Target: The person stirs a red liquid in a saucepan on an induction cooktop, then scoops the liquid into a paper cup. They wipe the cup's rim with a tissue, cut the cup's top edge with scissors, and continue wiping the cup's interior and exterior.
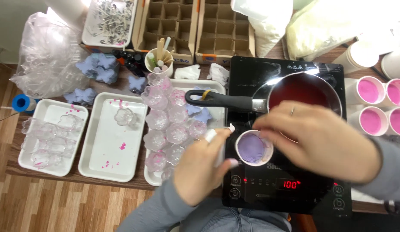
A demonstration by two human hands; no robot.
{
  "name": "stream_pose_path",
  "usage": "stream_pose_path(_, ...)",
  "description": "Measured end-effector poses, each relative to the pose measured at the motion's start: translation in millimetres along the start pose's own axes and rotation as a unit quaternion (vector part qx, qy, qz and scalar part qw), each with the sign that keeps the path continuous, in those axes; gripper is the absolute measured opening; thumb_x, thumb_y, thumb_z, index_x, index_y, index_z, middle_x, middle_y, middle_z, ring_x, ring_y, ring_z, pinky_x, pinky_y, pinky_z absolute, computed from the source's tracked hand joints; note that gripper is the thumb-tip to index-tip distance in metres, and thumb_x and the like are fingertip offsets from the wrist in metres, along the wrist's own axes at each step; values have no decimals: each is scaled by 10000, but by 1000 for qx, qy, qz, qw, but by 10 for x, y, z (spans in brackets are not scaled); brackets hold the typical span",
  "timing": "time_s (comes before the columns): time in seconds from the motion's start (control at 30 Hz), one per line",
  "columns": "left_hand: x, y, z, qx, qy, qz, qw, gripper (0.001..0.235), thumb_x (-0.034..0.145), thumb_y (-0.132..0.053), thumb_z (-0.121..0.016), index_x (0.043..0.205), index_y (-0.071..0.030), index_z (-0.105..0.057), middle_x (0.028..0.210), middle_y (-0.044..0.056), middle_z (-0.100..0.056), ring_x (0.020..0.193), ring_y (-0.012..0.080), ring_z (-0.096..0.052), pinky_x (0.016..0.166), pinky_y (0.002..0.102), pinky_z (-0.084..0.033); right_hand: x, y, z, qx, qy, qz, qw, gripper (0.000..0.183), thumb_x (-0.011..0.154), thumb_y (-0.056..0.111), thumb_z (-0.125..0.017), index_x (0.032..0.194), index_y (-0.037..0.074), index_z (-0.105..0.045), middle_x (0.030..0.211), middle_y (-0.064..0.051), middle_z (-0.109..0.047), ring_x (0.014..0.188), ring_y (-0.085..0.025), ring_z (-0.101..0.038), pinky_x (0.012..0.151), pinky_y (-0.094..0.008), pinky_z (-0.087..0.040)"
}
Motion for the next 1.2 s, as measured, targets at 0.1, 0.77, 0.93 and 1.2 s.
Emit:
stream_pose_path(0.1, 128, -45, 467, 94, -81, -24, 992, 475, 800, -119, -760, 1255, -108, -622, 1125, 166, -721, 942, 397, -683, 789, 451, -544, 296, -129, 57, 5, 31, -35, 999, 235, 865, 184, -677, 1055, 64, -747, 858, -114, -769, 697, -248, -749, 669, -340, -587)
stream_pose_path(0.77, 1389, 1241, 650, -11, -5, 25, 1000, 243, 931, -228, -636, 1006, -36, -764, 867, 191, -741, 747, 330, -728, 690, 410, -563, 2025, -1557, -1144, -219, 305, -184, 908, 239, 906, 264, -617, 1031, 309, -816, 1004, 20, -788, 1080, -176, -675, 970, -450, -326)
stream_pose_path(0.93, 1654, 1491, 510, -172, 68, 161, 969, 300, 949, -251, -579, 1040, -12, -738, 860, 103, -792, 722, 158, -795, 612, 349, -628, 2056, -1651, -1352, -226, 336, -202, 892, 250, 913, 247, -618, 1040, 323, -818, 994, 7, -788, 1114, -179, -631, 948, -477, -276)
stream_pose_path(1.2, 1740, 1634, 458, -99, 54, 180, 977, 329, 943, -269, -606, 1106, -17, -741, 843, 123, -796, 699, 192, -759, 684, 341, -598, 2020, -1756, -1426, -203, 356, -198, 890, 273, 858, 208, -701, 1104, 280, -794, 1101, 2, -737, 1230, -184, -546, 949, -534, -270)
Point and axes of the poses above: each hand's wrist, its own x-axis towards the middle knuckle, its own z-axis out of the back of the hand, y = z × x, the point moved 4 cm from there along x, towards the middle knuckle
